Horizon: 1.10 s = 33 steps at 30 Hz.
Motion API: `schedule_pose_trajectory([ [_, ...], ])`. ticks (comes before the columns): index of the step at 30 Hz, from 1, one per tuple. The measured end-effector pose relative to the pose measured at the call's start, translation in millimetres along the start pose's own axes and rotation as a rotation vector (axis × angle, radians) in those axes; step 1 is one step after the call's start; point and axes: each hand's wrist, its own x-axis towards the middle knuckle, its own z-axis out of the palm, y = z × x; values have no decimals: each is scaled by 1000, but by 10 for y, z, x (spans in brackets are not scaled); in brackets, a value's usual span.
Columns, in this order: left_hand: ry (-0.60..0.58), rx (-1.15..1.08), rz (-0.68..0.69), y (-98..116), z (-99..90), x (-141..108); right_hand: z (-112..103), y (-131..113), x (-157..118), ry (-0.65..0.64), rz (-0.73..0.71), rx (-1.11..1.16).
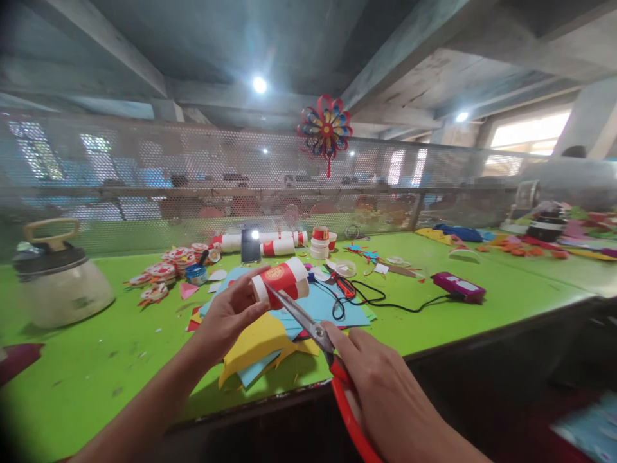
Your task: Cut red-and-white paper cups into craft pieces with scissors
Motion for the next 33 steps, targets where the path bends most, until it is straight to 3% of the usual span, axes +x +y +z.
schedule_pose_trajectory([
  [7,70,45,85,4,15,10,-27,-79,24,-1,47,91],
  [18,42,140,103,-15,23,-20,4,-97,36,-4,71,232],
  [28,-8,106,42,-46,12,-14,79,-145,51,10,109,513],
  [33,53,-116,-142,-41,-12,9,190,-109,-20,34,76,518],
])
